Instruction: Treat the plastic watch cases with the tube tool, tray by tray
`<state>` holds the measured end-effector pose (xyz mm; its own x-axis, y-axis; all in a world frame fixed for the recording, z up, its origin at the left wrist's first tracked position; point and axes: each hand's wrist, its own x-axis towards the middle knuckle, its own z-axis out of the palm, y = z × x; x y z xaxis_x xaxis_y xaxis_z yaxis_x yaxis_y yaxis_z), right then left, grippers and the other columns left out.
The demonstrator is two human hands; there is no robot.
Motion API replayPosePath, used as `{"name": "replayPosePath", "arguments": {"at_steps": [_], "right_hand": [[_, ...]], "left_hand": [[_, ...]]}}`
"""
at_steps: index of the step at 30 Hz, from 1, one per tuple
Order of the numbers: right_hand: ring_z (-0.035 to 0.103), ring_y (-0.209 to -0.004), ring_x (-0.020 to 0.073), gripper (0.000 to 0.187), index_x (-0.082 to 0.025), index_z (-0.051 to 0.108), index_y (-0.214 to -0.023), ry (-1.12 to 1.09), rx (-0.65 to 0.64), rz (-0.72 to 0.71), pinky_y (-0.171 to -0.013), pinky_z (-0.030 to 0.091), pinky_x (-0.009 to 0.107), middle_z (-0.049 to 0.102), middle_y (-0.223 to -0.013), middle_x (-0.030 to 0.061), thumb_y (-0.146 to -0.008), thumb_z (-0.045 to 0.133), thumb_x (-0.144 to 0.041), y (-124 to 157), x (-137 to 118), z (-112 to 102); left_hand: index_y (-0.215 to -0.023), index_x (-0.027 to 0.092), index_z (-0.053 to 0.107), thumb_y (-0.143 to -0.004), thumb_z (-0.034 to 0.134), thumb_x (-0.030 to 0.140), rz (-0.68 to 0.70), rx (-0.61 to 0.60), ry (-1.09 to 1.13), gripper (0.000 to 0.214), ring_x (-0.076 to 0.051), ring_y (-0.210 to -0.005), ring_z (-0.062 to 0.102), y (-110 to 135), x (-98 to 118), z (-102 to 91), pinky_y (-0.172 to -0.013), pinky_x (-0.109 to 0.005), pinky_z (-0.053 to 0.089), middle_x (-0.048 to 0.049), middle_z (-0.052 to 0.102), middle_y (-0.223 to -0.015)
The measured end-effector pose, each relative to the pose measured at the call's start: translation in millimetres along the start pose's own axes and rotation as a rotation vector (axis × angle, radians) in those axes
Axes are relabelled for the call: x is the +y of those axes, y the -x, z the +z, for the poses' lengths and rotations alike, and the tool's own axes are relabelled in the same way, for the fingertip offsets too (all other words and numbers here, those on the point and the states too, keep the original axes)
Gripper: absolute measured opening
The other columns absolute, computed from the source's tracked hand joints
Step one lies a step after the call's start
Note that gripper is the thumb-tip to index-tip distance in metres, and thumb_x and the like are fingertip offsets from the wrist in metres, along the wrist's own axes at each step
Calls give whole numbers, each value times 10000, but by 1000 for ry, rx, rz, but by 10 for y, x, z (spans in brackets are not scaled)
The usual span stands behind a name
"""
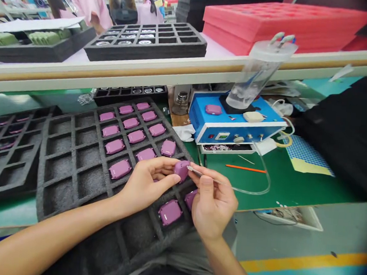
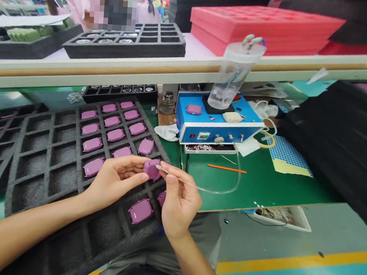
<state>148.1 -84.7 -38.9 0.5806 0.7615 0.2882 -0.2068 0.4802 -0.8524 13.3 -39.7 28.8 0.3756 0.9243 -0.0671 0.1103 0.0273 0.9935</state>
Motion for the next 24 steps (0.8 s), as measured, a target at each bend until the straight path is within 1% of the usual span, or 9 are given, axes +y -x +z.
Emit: {"name": "replayPosePath", "arguments": {"at_steps": [4, 7, 15, 20, 24], "right_hand": [[791, -992, 181, 83, -217, 755, -1019, -15, -10, -4, -878, 675, 318, 810, -1038, 35, -991, 679, -237, -8, 17, -5], [792, -993, 193, 80, -212, 748, -1017, -10, -10, -4, -869, 682, 334, 810, -1041, 43, -990, 678, -240, -6, 27, -10], [793, -995, 201, 76, -206, 738, -1004, -7, -3, 9, -863, 690, 352, 809, -1028, 49, -989, 675, -247, -6, 15, -4], [791, -1000, 190, 80, -216, 745, -1015, -16, -13, 4, -872, 686, 331, 806, -1039, 39, -994, 670, -236, -12, 13, -4], [793, -993, 198, 81, -213, 741, -1013, 2, -9, 6, -871, 689, 348, 805, -1034, 45, -993, 669, -243, -15, 8, -4]], "left_hand": [[-1109, 121, 778, -819, 795, 231, 37, 1, -20, 310, -213, -916, 782, 2, -2, 2, -816, -285, 627, -95, 823, -1031], [-1109, 122, 781, -816, 799, 234, 45, 7, -23, 314, -210, -913, 781, 7, -5, 5, -820, -283, 629, -91, 824, -1032], [-1107, 125, 783, -808, 808, 245, 26, 12, -9, 322, -218, -914, 783, 7, -6, 0, -833, -297, 636, -94, 823, -1029], [-1107, 125, 783, -810, 808, 245, 29, 12, -14, 322, -218, -906, 782, 9, -9, 0, -827, -299, 634, -97, 823, -1024], [-1115, 129, 782, -814, 816, 255, 21, 7, -4, 328, -232, -927, 784, 8, -10, 7, -836, -311, 637, -101, 821, -1042]]}}
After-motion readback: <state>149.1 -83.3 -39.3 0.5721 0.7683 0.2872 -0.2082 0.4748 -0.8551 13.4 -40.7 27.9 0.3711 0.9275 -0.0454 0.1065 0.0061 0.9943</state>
